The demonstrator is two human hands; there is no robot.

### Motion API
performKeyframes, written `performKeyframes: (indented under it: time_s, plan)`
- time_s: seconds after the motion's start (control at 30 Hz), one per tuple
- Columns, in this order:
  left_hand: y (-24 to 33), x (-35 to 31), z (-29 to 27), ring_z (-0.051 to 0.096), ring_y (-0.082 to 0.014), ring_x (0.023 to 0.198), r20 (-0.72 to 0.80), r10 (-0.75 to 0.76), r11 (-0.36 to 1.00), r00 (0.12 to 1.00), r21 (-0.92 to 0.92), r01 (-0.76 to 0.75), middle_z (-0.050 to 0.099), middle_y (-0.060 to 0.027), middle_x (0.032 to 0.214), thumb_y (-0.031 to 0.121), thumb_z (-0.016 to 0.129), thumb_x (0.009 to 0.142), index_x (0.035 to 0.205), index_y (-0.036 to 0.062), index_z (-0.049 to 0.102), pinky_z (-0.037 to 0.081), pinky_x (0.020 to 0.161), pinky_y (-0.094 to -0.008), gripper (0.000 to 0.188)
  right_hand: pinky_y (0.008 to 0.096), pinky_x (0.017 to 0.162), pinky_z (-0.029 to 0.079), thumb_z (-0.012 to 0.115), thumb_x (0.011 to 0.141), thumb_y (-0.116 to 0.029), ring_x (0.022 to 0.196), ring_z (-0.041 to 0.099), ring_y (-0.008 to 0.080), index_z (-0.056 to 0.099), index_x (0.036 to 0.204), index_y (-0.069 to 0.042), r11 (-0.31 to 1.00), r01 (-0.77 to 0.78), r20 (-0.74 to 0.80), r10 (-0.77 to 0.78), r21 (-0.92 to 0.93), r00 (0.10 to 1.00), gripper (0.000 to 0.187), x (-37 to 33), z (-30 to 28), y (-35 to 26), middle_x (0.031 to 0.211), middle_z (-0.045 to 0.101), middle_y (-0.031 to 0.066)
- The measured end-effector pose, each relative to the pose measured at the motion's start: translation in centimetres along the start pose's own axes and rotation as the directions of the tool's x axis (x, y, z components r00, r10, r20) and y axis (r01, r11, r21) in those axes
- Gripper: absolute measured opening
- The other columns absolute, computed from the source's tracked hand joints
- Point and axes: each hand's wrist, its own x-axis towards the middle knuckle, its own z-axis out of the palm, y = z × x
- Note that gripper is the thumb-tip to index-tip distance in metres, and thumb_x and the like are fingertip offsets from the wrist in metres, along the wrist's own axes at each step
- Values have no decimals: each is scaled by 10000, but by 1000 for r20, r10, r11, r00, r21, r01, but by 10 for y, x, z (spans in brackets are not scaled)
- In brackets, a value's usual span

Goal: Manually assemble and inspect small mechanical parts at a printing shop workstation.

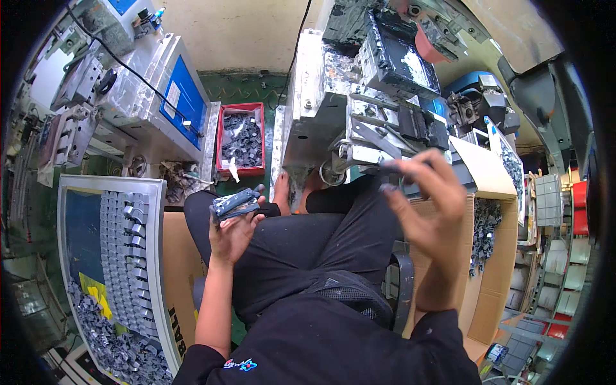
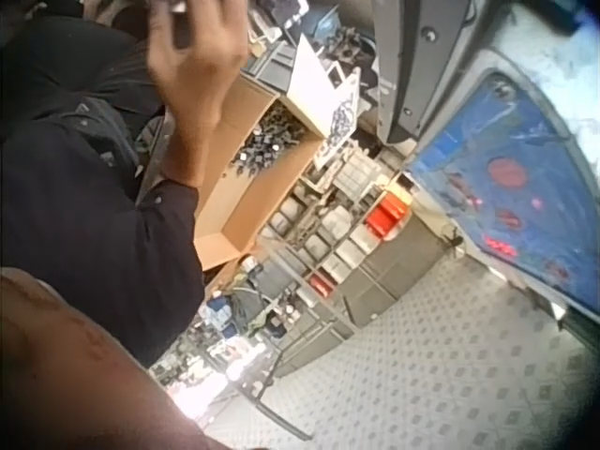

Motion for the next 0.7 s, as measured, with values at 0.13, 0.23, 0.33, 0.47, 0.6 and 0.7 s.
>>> performKeyframes:
  time_s: [0.13, 0.23, 0.33, 0.47, 0.6, 0.7]
  plan:
    - [3, 4, 2, 360, -315, 1438, -14, -12, 1000, 1000, 24, 12, 278, -199, 1599, 718, 592, 843, 1473, 12, 405, 390, 1091, -404, 965, 363, 687, 492, 753, 787, -48, 772, 625, 271, 687, 1062, -7, 997, -4, 102, 12, -72, 995, 286, 37, -15, 3, 895, 619, 118]
    - [3, 4, 1, 364, -315, 1436, -2, 0, 998, 1000, 62, 0, 283, -200, 1597, 723, 581, 847, 1477, 18, 405, 400, 1080, -394, 962, 282, 585, 411, 704, 800, 23, 667, 530, 151, 676, 1086, 16, 986, 67, 185, -38, -152, 982, 288, 51, -15, 4, 904, 622, 80]
    - [2, 0, -6, 366, -314, 1435, 0, 20, 997, 1000, 79, -20, 286, -205, 1595, 722, 574, 853, 1476, 19, 409, 406, 1073, -397, 954, 287, 605, 431, 687, 809, 39, 683, 543, 159, 665, 1107, 24, 987, 29, 216, 6, -158, 976, 300, 49, -11, 1, 953, 651, 101]
    - [7, -3, -12, 371, -312, 1431, -7, 38, 995, 999, 93, -37, 289, -207, 1594, 728, 560, 857, 1469, 27, 426, 401, 1075, -400, 940, 304, 700, 481, 681, 815, 42, 710, 564, 173, 660, 1124, 28, 984, -58, 62, 69, -170, 996, 310, 21, -5, 1, 1039, 679, 120]
    - [9, 0, -14, 375, -312, 1427, 13, 34, 996, 999, 77, -35, 291, -193, 1597, 729, 546, 861, 1468, 34, 431, 403, 1071, -405, 929, 333, 827, 498, 701, 817, 37, 844, 620, 205, 648, 1174, 2, 969, -68, -73, 52, -237, 996, 363, -9, -4, 9, 1081, 681, 129]
    - [7, 2, -16, 376, -310, 1426, 22, 31, 997, 999, 66, -33, 293, -190, 1597, 729, 544, 862, 1473, 39, 424, 404, 1068, -400, 929, 384, 913, 477, 732, 806, -25, 1045, 619, 306, 628, 1204, -14, 972, -139, -121, 118, -188, 986, 412, -23, 4, 12, 1161, 673, 146]
